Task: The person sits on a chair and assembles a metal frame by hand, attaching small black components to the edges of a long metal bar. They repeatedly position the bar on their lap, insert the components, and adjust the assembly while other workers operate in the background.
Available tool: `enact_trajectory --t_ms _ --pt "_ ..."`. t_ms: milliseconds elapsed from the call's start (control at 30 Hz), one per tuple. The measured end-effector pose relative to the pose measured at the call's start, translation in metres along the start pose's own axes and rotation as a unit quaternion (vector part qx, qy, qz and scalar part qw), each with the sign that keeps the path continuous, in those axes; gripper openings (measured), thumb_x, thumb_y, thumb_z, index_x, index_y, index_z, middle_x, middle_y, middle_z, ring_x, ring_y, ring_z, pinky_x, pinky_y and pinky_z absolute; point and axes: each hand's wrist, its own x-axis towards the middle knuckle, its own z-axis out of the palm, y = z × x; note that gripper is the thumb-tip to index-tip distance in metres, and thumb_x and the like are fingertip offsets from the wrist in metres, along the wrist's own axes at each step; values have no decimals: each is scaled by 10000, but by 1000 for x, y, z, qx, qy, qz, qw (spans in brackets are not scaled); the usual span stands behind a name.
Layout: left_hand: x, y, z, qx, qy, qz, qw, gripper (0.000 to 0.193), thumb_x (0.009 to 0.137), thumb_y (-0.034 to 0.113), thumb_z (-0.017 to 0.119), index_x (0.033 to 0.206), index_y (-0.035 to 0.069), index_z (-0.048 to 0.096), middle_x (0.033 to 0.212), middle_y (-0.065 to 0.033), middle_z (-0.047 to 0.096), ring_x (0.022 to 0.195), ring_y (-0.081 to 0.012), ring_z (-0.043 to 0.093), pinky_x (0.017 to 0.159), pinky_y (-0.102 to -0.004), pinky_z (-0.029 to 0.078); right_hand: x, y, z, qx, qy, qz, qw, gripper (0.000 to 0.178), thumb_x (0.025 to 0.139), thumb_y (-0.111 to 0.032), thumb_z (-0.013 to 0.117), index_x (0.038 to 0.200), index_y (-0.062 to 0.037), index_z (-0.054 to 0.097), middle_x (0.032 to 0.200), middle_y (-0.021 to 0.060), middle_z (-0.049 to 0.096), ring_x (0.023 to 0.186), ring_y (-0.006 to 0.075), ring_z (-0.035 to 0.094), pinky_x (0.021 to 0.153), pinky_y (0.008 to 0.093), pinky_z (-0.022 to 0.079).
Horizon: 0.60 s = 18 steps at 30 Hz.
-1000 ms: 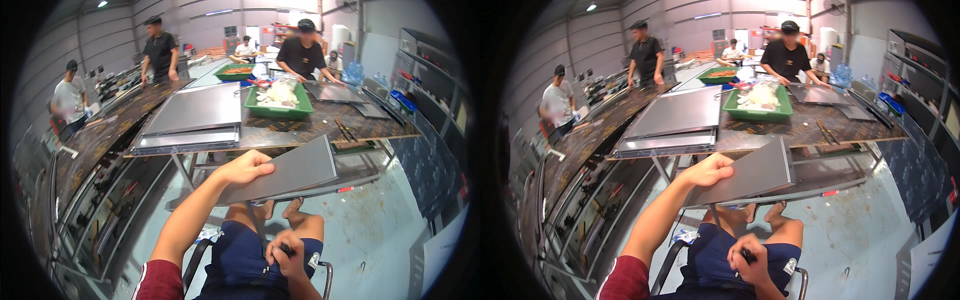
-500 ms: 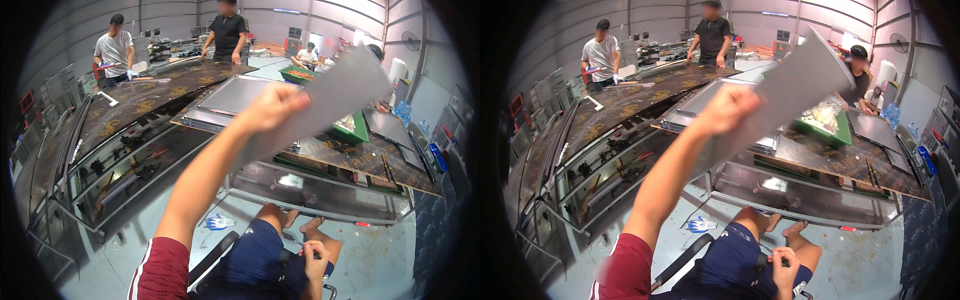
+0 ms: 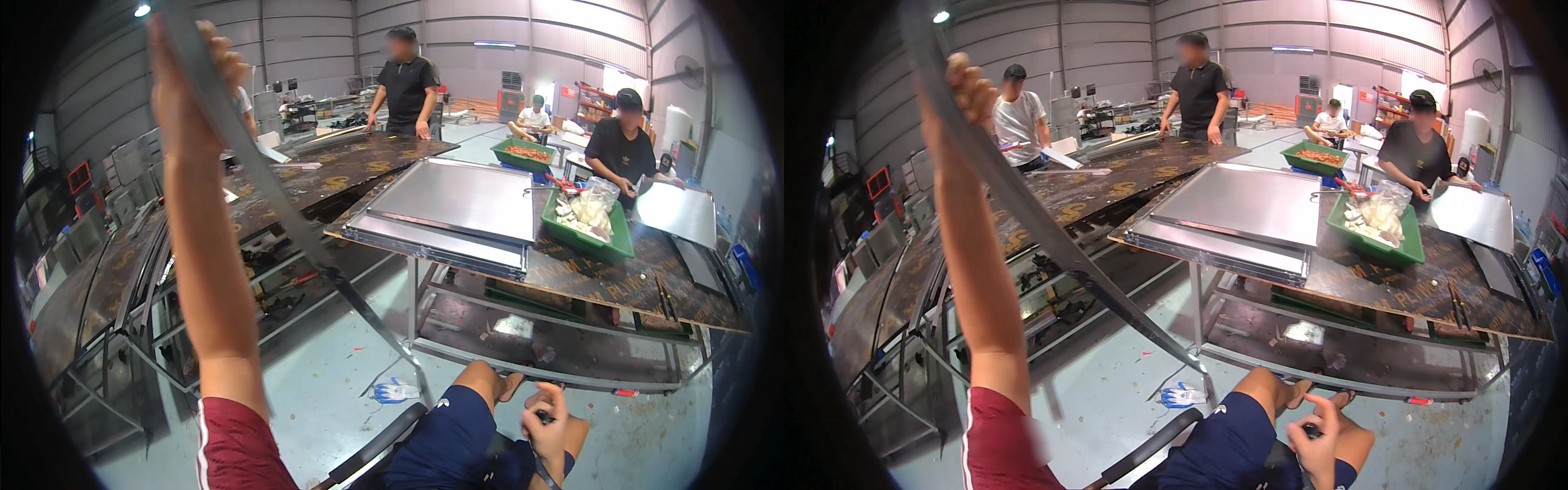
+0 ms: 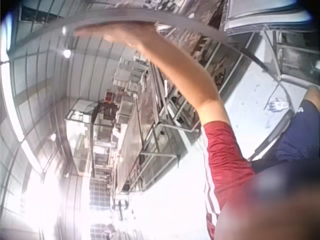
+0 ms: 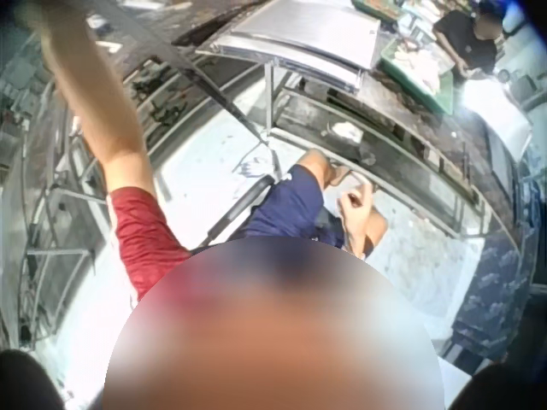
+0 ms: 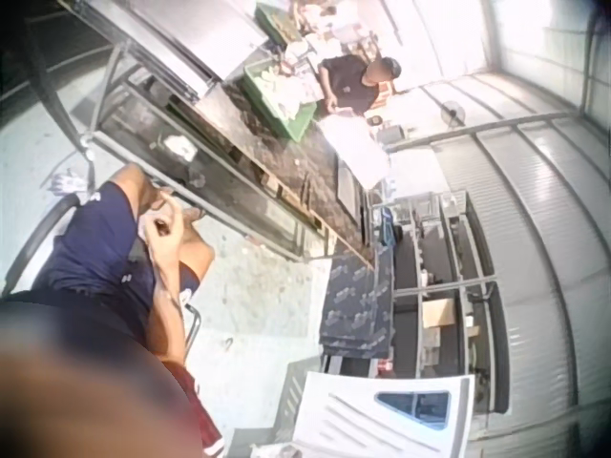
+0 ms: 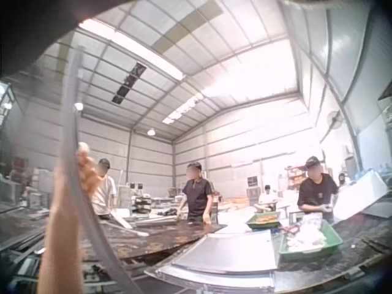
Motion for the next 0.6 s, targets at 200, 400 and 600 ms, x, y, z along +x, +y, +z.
enact_trajectory --t_ms 200,400,600 --pt "26 83 -78 -112 -160 58 979 196 948 -23 603 856 50 446 658 19 432 526 -70 402 560 -196 314 51 30 49 -394 -11 -284 874 629 750 -283 873 1285 -50 638 1089 169 715 884 343 720 836 369 555" --pt "31 107 -195 -162 -77 22 984 236 1019 59 509 800 62 421 659 10 360 544 -94 324 583 -229 306 83 15 51 -551 17 -206 808 388 781 -378 821 968 -79 658 946 117 655 829 349 679 669 449 532" --pt "-78 48 -292 -209 74 -39 974 386 978 108 592 676 112 352 637 20 282 558 -117 299 567 -265 299 54 -48 -19 -586 120 -243 763 638 688 -251 874 1243 -106 595 1183 138 582 854 377 669 698 468 530"
